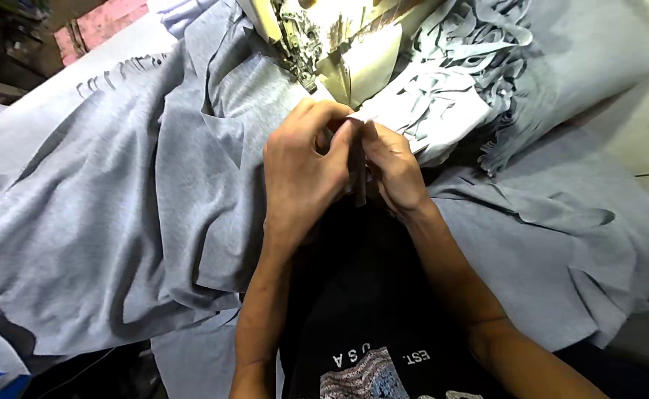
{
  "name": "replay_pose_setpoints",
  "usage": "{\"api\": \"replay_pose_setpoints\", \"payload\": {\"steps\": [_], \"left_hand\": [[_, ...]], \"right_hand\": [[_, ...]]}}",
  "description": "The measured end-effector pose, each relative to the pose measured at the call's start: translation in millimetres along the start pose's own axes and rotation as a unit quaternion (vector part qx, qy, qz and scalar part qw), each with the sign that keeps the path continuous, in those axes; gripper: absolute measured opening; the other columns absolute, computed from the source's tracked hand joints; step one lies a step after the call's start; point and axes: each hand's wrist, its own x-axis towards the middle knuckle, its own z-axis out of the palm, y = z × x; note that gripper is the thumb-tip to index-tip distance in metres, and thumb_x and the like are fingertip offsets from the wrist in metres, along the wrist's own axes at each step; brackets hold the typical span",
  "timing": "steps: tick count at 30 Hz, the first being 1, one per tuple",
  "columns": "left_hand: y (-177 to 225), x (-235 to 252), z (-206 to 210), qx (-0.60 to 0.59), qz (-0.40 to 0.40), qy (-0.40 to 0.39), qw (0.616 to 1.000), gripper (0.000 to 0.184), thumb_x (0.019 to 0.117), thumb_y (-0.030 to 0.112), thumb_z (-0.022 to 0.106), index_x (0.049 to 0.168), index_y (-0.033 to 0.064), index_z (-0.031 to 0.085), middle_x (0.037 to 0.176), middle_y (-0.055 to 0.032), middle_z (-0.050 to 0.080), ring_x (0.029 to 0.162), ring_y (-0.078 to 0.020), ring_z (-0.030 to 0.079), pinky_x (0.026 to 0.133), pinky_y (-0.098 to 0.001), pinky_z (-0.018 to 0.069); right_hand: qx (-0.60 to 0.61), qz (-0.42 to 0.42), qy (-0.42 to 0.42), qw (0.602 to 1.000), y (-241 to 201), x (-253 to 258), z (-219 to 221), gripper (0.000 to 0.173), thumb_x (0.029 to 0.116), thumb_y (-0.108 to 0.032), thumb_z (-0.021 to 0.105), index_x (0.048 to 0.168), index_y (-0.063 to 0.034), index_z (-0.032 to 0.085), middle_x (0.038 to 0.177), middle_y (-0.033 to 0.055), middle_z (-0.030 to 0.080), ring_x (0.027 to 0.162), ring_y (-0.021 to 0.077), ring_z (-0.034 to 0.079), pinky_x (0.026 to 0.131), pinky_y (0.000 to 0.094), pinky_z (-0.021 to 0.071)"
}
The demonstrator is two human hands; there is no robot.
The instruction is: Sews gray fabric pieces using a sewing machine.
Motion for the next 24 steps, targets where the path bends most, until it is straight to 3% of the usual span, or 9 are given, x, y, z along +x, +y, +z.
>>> {"api": "replay_pose_setpoints", "payload": {"steps": [4,6,8,11,13,21,24], "left_hand": [[-8.8,17.4,-5.2,0.025,-0.039,0.021,0.999,0.012,0.1002,0.018,0.064,0.105,0.0121,0.073,0.094,-0.0010,0.068,0.068,-0.0065,0.060,0.056,-0.0221,0.0480],[-18.7,27.4,-7.5,0.045,-0.054,0.045,0.997,0.015,0.0997,0.026,0.065,0.103,0.0148,0.074,0.095,0.0029,0.072,0.073,-0.0036,0.064,0.061,-0.0216,0.0512],[-26.4,35.4,-9.9,0.060,-0.058,0.063,0.995,0.017,0.0992,0.030,0.065,0.102,0.0153,0.074,0.093,0.0039,0.072,0.074,-0.0026,0.064,0.064,-0.0216,0.0516],[-31.4,41.7,-14.1,0.078,-0.068,0.071,0.992,0.016,0.0983,0.028,0.065,0.104,0.0158,0.073,0.094,0.0041,0.072,0.077,-0.0029,0.066,0.067,-0.0224,0.0526],[-32.8,44.0,-15.4,0.091,-0.074,0.077,0.990,0.015,0.0975,0.028,0.065,0.105,0.0165,0.072,0.094,0.0049,0.072,0.078,-0.0026,0.066,0.067,-0.0220,0.0532],[-36.8,43.7,-9.6,0.094,-0.064,0.096,0.989,0.016,0.0984,0.028,0.064,0.106,0.0152,0.071,0.094,0.0041,0.071,0.076,-0.0029,0.065,0.066,-0.0216,0.0507],[-38.5,43.3,-9.3,0.091,-0.053,0.101,0.989,0.018,0.0991,0.028,0.063,0.107,0.0136,0.071,0.093,0.0034,0.071,0.075,-0.0022,0.064,0.064,-0.0201,0.0500]], "right_hand": [[-0.068,-0.030,0.013,0.997,1.3,-4.8,-0.5,0.028,0.1080,-0.022,0.052,0.094,-0.0059,0.070,0.087,0.0010,0.064,0.071,0.0051,0.058,0.058,0.0176,0.0482],[-0.087,-0.033,0.022,0.995,2.1,-9.4,-1.9,0.028,0.1073,-0.021,0.054,0.093,-0.0056,0.072,0.087,0.0020,0.063,0.071,0.0073,0.058,0.057,0.0193,0.0477],[-0.106,-0.047,0.030,0.993,3.9,-10.8,-2.9,0.025,0.1064,-0.019,0.056,0.093,-0.0063,0.073,0.086,0.0013,0.065,0.071,0.0069,0.059,0.059,0.0195,0.0493],[-0.138,-0.065,0.039,0.988,3.4,-12.0,-4.2,0.023,0.1055,-0.016,0.056,0.096,-0.0053,0.075,0.094,0.0023,0.069,0.085,0.0098,0.064,0.074,0.0247,0.0534],[-0.162,-0.070,0.049,0.983,3.4,-12.1,-4.9,0.023,0.1050,-0.016,0.057,0.097,-0.0059,0.075,0.098,0.0024,0.070,0.091,0.0108,0.066,0.077,0.0261,0.0556],[-0.284,-0.106,0.078,0.950,6.6,-18.2,-11.6,0.016,0.1004,-0.019,0.065,0.094,-0.0085,0.075,0.115,0.0028,0.071,0.112,0.0144,0.063,0.093,0.0339,0.0509],[-0.328,-0.099,0.078,0.936,5.2,-26.0,-17.1,0.013,0.0987,-0.019,0.068,0.094,-0.0101,0.076,0.117,0.0026,0.069,0.114,0.0163,0.061,0.096,0.0379,0.0479]]}}
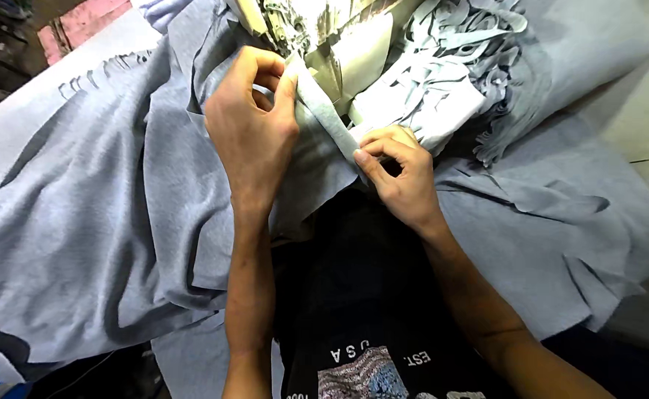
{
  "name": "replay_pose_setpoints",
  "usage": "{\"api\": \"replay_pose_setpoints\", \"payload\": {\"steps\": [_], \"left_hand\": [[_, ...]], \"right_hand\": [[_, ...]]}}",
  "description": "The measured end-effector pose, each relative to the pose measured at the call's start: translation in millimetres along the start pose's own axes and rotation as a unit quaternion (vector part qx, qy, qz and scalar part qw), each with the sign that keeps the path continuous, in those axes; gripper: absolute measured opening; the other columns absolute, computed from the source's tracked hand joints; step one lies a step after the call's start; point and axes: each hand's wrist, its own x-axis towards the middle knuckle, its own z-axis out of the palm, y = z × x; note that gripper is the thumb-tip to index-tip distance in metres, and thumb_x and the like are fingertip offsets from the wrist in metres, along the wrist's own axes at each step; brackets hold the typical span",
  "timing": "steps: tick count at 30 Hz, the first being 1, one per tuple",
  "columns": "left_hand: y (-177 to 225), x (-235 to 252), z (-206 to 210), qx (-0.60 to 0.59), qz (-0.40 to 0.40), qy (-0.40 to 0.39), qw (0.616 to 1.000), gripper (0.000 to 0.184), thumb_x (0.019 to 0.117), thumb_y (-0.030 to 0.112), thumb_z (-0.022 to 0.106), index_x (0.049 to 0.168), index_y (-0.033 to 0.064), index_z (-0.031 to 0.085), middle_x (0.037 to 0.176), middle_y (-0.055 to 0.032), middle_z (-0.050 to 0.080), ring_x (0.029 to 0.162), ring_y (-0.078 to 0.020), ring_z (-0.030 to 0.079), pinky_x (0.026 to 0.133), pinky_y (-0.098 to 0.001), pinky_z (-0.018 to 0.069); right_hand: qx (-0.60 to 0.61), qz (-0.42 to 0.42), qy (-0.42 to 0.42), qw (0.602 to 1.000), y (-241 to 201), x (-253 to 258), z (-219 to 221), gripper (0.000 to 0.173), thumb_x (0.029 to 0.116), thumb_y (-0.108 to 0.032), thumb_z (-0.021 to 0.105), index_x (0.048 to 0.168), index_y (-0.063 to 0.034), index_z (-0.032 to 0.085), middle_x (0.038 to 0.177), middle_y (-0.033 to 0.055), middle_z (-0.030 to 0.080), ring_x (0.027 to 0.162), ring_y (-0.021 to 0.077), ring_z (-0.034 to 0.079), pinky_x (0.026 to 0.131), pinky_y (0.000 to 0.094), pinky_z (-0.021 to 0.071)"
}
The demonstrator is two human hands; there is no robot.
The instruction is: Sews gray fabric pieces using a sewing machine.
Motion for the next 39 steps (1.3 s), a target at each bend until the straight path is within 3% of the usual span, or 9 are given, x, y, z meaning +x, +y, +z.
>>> {"api": "replay_pose_setpoints", "payload": {"steps": [8,18,23,25,27,30,33,37,39], "left_hand": [[-4.9,-0.1,4.5,0.024,0.000,-0.002,1.000,0.021,0.1003,0.032,0.062,0.108,0.0142,0.070,0.094,0.0042,0.071,0.074,-0.0011,0.064,0.065,-0.0200,0.0499],[-5.5,0.3,2.5,0.018,0.006,-0.007,1.000,0.022,0.1015,0.033,0.059,0.109,0.0148,0.069,0.096,0.0056,0.071,0.076,0.0015,0.063,0.067,-0.0175,0.0490],[-5.2,-1.7,-4.8,-0.047,0.062,-0.016,0.997,0.022,0.1036,0.031,0.060,0.111,0.0117,0.069,0.103,0.0014,0.070,0.085,-0.0019,0.065,0.070,-0.0191,0.0521],[-5.6,-6.4,-13.2,-0.134,0.139,-0.046,0.980,0.023,0.1041,0.021,0.061,0.114,0.0023,0.067,0.106,-0.0064,0.066,0.088,-0.0079,0.065,0.072,-0.0228,0.0556],[-1.5,-13.1,-23.9,-0.204,0.199,-0.088,0.954,0.021,0.1028,0.014,0.061,0.113,-0.0045,0.064,0.108,-0.0112,0.063,0.089,-0.0105,0.064,0.073,-0.0252,0.0563],[8.6,-31.1,-34.2,-0.187,0.169,-0.097,0.963,0.017,0.1010,0.011,0.062,0.112,-0.0020,0.065,0.104,-0.0069,0.064,0.086,-0.0074,0.064,0.071,-0.0213,0.0552],[7.9,-43.8,-33.7,-0.102,0.128,-0.082,0.983,0.015,0.1018,0.014,0.061,0.112,0.0032,0.065,0.099,-0.0065,0.064,0.079,-0.0081,0.062,0.063,-0.0192,0.0506],[6.9,-44.3,-28.7,-0.056,0.107,-0.078,0.990,0.013,0.1013,0.014,0.062,0.111,0.0051,0.065,0.097,-0.0069,0.063,0.075,-0.0095,0.061,0.060,-0.0204,0.0491],[8.3,-41.9,-29.0,-0.048,0.116,-0.091,0.988,0.015,0.1009,0.014,0.062,0.112,0.0046,0.066,0.098,-0.0075,0.064,0.076,-0.0105,0.062,0.062,-0.0222,0.0508]], "right_hand": [[-0.044,0.074,-0.005,0.996,11.5,-38.6,0.8,0.015,0.0986,-0.025,0.068,0.094,-0.0122,0.075,0.101,0.0001,0.068,0.095,0.0131,0.060,0.082,0.0307,0.0479],[-0.152,0.097,0.040,0.983,17.8,-47.7,-0.4,0.024,0.1015,-0.033,0.064,0.100,-0.0103,0.073,0.099,0.0059,0.067,0.091,0.0234,0.060,0.076,0.0412,0.0477],[0.017,0.019,0.045,0.999,21.6,16.0,-2.0,0.020,0.1057,-0.017,0.052,0.110,-0.0055,0.069,0.102,0.0046,0.072,0.094,0.0129,0.065,0.080,0.0291,0.0537],[0.101,-0.033,-0.008,0.994,22.9,42.9,6.8,0.024,0.1069,-0.015,0.049,0.110,-0.0036,0.070,0.103,0.0062,0.071,0.097,0.0128,0.066,0.086,0.0310,0.0554],[0.117,-0.067,-0.055,0.989,18.6,58.1,14.1,0.029,0.1084,-0.019,0.048,0.107,-0.0067,0.074,0.100,0.0036,0.070,0.099,0.0119,0.063,0.093,0.0351,0.0485],[0.129,-0.057,-0.068,0.988,11.7,61.8,20.2,0.038,0.1106,-0.023,0.043,0.097,-0.0116,0.077,0.094,-0.0005,0.069,0.097,0.0089,0.061,0.095,0.0351,0.0433],[0.142,-0.003,-0.053,0.988,8.2,49.3,17.9,0.044,0.1115,-0.025,0.038,0.100,-0.0093,0.078,0.112,0.0049,0.069,0.115,0.0161,0.059,0.104,0.0377,0.0438],[0.136,0.046,-0.066,0.987,1.2,33.5,17.8,0.048,0.1128,-0.032,0.034,0.109,-0.0090,0.076,0.119,0.0041,0.065,0.113,0.0132,0.058,0.096,0.0339,0.0482],[0.136,0.046,-0.075,0.987,3.4,33.7,20.0,0.049,0.1127,-0.033,0.033,0.109,-0.0103,0.077,0.116,0.0036,0.066,0.111,0.0150,0.057,0.097,0.0369,0.0444]]}}
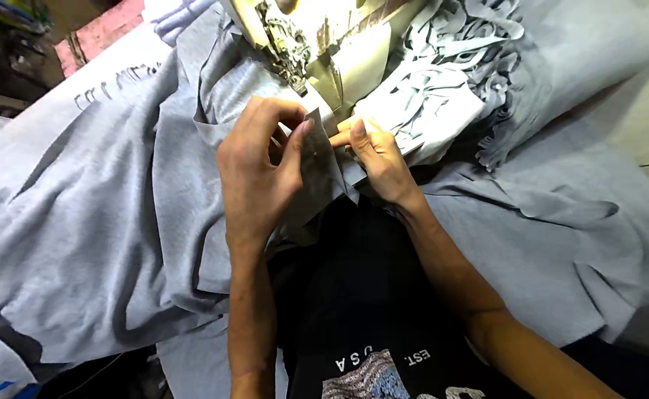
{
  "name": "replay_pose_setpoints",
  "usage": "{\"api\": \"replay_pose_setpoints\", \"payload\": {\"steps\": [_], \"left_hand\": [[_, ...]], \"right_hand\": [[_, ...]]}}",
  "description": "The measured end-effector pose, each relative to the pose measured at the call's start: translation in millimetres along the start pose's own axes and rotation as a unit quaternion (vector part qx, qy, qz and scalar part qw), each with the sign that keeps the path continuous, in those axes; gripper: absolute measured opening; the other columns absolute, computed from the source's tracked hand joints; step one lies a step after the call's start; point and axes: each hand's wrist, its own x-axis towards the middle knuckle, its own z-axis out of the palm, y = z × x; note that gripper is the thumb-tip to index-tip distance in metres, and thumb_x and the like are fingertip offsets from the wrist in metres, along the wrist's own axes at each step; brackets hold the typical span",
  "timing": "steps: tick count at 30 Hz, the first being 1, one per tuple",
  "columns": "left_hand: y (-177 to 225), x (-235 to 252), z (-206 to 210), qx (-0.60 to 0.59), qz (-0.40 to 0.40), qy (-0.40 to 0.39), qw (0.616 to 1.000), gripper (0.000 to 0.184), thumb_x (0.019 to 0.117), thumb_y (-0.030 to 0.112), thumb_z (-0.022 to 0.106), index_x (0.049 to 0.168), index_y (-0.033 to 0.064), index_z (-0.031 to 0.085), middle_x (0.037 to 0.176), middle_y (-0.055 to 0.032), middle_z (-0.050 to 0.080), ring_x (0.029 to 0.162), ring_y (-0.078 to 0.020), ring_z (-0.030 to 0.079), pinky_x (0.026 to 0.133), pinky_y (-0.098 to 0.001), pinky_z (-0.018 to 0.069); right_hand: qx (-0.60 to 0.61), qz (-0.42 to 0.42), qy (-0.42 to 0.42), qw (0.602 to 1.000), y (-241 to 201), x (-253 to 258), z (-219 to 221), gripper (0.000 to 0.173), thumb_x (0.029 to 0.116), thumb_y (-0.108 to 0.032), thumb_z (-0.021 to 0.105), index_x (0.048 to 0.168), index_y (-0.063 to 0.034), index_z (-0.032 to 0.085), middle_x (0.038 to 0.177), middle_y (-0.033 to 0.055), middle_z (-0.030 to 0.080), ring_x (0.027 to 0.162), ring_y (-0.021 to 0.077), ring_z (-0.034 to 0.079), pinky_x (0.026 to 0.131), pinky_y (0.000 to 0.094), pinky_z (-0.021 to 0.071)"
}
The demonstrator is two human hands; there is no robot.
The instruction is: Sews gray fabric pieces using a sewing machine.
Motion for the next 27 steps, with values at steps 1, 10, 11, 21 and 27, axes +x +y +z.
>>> {"api": "replay_pose_setpoints", "payload": {"steps": [1,10,11,21,27], "left_hand": [[-0.1,1.0,-0.7,-0.012,0.006,-0.007,1.000,0.015,0.1006,0.013,0.063,0.112,0.0043,0.066,0.098,-0.0074,0.064,0.077,-0.0100,0.062,0.063,-0.0216,0.0515],[-5.3,25.8,7.7,-0.088,-0.081,0.044,0.992,0.011,0.0995,0.017,0.067,0.106,0.0079,0.067,0.096,-0.0014,0.069,0.078,-0.0049,0.066,0.062,-0.0179,0.0538],[-10.3,31.3,11.8,-0.061,-0.087,0.059,0.993,0.012,0.0989,0.020,0.067,0.105,0.0094,0.069,0.096,-0.0001,0.070,0.078,-0.0041,0.066,0.063,-0.0185,0.0533],[-16.5,43.2,16.5,-0.028,-0.091,0.069,0.993,0.012,0.0984,0.022,0.067,0.105,0.0118,0.070,0.097,0.0019,0.072,0.078,-0.0024,0.066,0.063,-0.0179,0.0528],[-7.9,29.2,12.3,-0.128,0.032,0.042,0.990,0.017,0.1026,0.008,0.059,0.115,-0.0029,0.060,0.093,-0.0079,0.069,0.080,-0.0098,0.068,0.071,-0.0251,0.0585]], "right_hand": [[0.006,0.003,-0.007,1.000,1.0,-0.4,-0.1,0.050,0.1128,-0.035,0.032,0.108,-0.0113,0.076,0.112,0.0024,0.066,0.109,0.0145,0.057,0.095,0.0362,0.0438],[0.047,-0.091,0.001,0.995,-5.8,-6.6,-3.5,0.029,0.1028,-0.027,0.059,0.091,-0.0086,0.077,0.094,0.0003,0.071,0.092,0.0112,0.061,0.084,0.0340,0.0456],[0.040,-0.098,0.002,0.994,-7.1,-8.2,-4.5,0.028,0.1028,-0.027,0.058,0.093,-0.0085,0.077,0.096,0.0004,0.071,0.093,0.0110,0.062,0.083,0.0326,0.0482],[0.050,-0.022,0.039,0.998,-10.4,-12.6,-5.1,0.020,0.1027,-0.015,0.059,0.095,-0.0063,0.075,0.083,0.0010,0.068,0.066,0.0071,0.058,0.054,0.0199,0.0455],[0.083,0.018,0.027,0.996,-9.5,-15.7,-9.6,0.039,0.1121,-0.025,0.039,0.109,-0.0073,0.074,0.089,0.0015,0.067,0.074,0.0075,0.061,0.062,0.0218,0.0507]]}}
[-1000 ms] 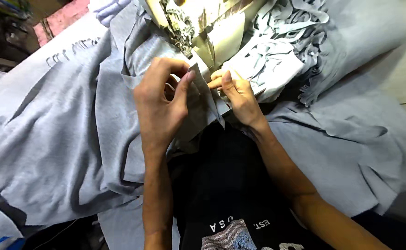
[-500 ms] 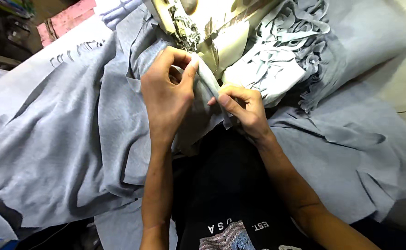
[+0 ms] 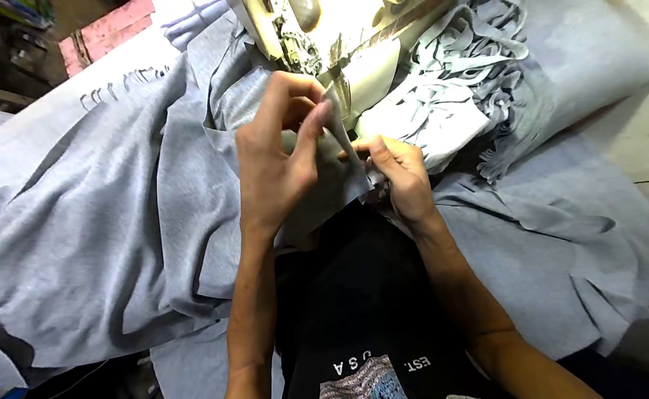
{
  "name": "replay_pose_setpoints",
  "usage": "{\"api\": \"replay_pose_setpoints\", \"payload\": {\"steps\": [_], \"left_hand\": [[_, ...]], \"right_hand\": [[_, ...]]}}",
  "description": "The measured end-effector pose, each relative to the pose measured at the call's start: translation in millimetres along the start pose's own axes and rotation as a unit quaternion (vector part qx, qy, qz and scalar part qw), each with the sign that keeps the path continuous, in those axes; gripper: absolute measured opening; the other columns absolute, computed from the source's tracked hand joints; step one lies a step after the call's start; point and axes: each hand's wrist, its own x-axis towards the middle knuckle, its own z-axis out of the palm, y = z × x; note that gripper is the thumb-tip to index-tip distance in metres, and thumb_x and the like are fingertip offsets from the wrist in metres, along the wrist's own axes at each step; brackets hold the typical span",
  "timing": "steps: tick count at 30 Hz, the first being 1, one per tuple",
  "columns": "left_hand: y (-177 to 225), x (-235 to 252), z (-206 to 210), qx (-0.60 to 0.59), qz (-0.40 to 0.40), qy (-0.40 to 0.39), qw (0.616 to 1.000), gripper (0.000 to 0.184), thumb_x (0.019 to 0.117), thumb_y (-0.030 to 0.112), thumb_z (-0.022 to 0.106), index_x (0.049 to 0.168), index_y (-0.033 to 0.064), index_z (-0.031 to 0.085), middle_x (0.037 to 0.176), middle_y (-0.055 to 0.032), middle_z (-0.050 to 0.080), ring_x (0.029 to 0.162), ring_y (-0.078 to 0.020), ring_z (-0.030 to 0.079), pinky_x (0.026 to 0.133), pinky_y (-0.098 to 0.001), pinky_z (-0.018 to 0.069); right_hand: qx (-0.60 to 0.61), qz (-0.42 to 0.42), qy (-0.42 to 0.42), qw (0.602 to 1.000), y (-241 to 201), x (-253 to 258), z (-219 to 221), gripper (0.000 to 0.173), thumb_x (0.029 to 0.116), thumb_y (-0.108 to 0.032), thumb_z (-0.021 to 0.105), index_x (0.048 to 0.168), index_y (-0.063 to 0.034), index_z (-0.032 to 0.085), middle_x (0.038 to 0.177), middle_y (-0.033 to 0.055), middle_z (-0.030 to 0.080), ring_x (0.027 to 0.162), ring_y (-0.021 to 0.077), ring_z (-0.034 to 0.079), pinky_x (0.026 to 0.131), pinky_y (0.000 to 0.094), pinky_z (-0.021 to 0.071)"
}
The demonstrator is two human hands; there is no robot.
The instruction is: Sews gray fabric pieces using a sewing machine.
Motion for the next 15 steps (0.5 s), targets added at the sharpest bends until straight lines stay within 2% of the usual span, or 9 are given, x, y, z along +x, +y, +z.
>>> {"api": "replay_pose_setpoints", "payload": {"steps": [2,5,6,8,10,13,15], "left_hand": [[14.6,-12.4,0.7,-0.012,0.010,-0.047,0.999,0.018,0.1022,0.005,0.056,0.119,-0.0020,0.057,0.089,-0.0066,0.066,0.071,-0.0081,0.065,0.064,-0.0224,0.0561],[23.6,-17.4,11.0,0.033,-0.006,-0.049,0.998,0.018,0.1010,0.005,0.059,0.118,0.0004,0.060,0.083,-0.0032,0.068,0.068,-0.0083,0.065,0.060,-0.0245,0.0559],[24.1,-19.3,14.6,0.058,-0.019,-0.039,0.997,0.017,0.1012,0.007,0.059,0.117,0.0024,0.061,0.080,-0.0017,0.067,0.065,-0.0081,0.064,0.057,-0.0246,0.0542],[24.0,-22.7,18.8,0.101,-0.038,-0.020,0.994,0.016,0.1018,0.011,0.060,0.117,0.0055,0.061,0.077,-0.0006,0.066,0.062,-0.0086,0.062,0.053,-0.0253,0.0505],[24.1,-24.5,19.1,0.121,-0.045,-0.009,0.992,0.017,0.1018,0.012,0.061,0.118,0.0065,0.062,0.079,-0.0012,0.066,0.062,-0.0094,0.061,0.053,-0.0257,0.0498],[24.9,-25.2,17.6,0.133,-0.061,0.007,0.989,0.017,0.1012,0.014,0.063,0.117,0.0079,0.062,0.081,-0.0020,0.066,0.062,-0.0094,0.059,0.052,-0.0243,0.0457],[22.1,-22.1,16.4,0.132,-0.071,0.016,0.989,0.017,0.1010,0.014,0.064,0.116,0.0082,0.062,0.084,-0.0025,0.067,0.065,-0.0086,0.061,0.054,-0.0232,0.0474]], "right_hand": [[0.029,0.004,-0.008,1.000,-2.1,0.3,-2.0,0.046,0.1137,-0.028,0.031,0.115,-0.0074,0.072,0.101,0.0015,0.069,0.089,0.0079,0.066,0.077,0.0247,0.0562],[0.066,-0.009,-0.014,0.998,-4.4,2.0,-1.6,0.052,0.1141,-0.034,0.026,0.117,-0.0066,0.070,0.107,0.0004,0.069,0.099,0.0066,0.066,0.087,0.0248,0.0554],[0.078,-0.008,-0.016,0.997,-5.3,2.6,-1.2,0.053,0.1138,-0.036,0.027,0.117,-0.0065,0.070,0.106,0.0005,0.069,0.098,0.0067,0.065,0.087,0.0248,0.0554],[0.082,-0.008,-0.018,0.996,-5.2,2.8,0.8,0.048,0.1132,-0.037,0.032,0.111,-0.0080,0.071,0.099,-0.0012,0.067,0.089,0.0043,0.063,0.079,0.0209,0.0534],[0.071,-0.026,-0.024,0.997,-2.4,3.5,2.7,0.037,0.1110,-0.031,0.043,0.101,-0.0078,0.070,0.091,-0.0013,0.064,0.080,0.0029,0.060,0.068,0.0178,0.0508],[0.028,-0.043,-0.023,0.998,-2.4,4.5,5.5,0.022,0.1032,-0.021,0.060,0.095,-0.0048,0.072,0.090,0.0021,0.066,0.071,0.0061,0.059,0.058,0.0186,0.0492],[0.008,-0.043,-0.018,0.999,-3.8,4.7,6.3,0.017,0.1005,-0.018,0.066,0.096,-0.0042,0.074,0.094,0.0033,0.070,0.073,0.0079,0.064,0.060,0.0202,0.0534]]}}
